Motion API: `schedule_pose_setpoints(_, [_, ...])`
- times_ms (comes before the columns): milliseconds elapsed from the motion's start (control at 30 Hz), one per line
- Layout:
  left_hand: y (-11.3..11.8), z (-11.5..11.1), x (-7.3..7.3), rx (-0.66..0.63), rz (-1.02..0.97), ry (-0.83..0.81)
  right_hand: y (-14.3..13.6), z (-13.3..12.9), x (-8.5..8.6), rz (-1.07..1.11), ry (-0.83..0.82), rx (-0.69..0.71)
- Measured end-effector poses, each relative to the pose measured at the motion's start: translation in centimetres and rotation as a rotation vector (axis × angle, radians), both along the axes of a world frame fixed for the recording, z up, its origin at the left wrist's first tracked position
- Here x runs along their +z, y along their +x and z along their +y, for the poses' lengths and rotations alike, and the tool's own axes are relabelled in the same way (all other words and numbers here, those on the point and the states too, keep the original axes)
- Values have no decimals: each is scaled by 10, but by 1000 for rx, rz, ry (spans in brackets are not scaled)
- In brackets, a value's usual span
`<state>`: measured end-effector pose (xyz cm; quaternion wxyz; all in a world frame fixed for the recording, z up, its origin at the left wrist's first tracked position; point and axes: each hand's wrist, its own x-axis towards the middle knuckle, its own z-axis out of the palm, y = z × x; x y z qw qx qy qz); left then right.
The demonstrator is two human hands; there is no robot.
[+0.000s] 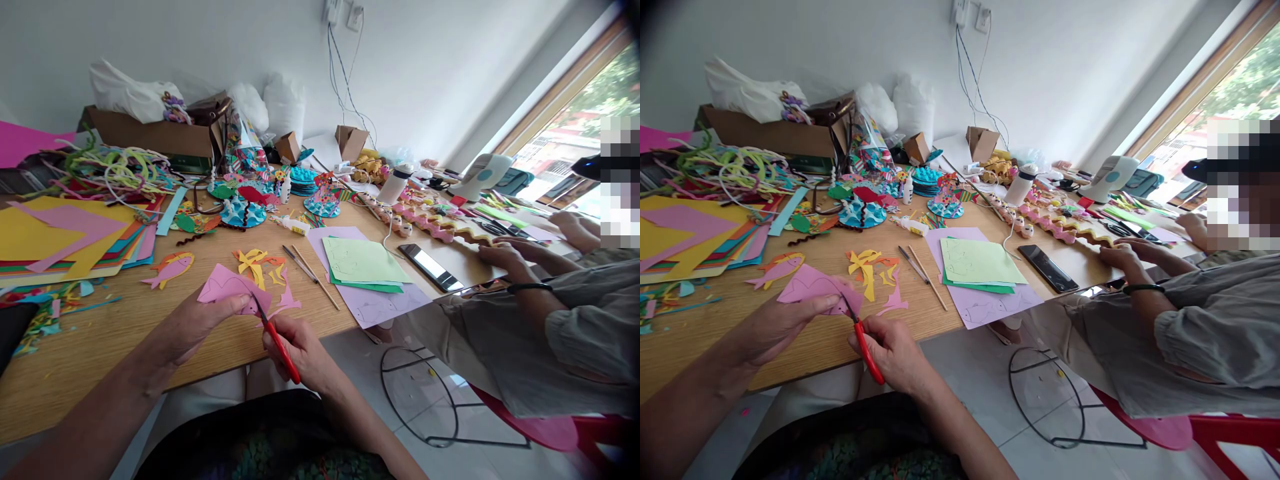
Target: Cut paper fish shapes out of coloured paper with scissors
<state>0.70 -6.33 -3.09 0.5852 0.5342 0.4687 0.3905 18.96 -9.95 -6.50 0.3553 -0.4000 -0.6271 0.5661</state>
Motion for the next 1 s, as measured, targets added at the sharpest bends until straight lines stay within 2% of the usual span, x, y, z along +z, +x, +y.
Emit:
schedule_pose_setpoints(333, [0,-2,12,-17,-2,-31,2,-1,0,2,8,14])
schedule_pose_setpoints(600, [3,-1,9,-53,12,-14,2,-1,0,-28,26,22])
schedule_pose_setpoints(1000, [3,0,13,-68,49,5,0,-4,3,-7,-32,-21])
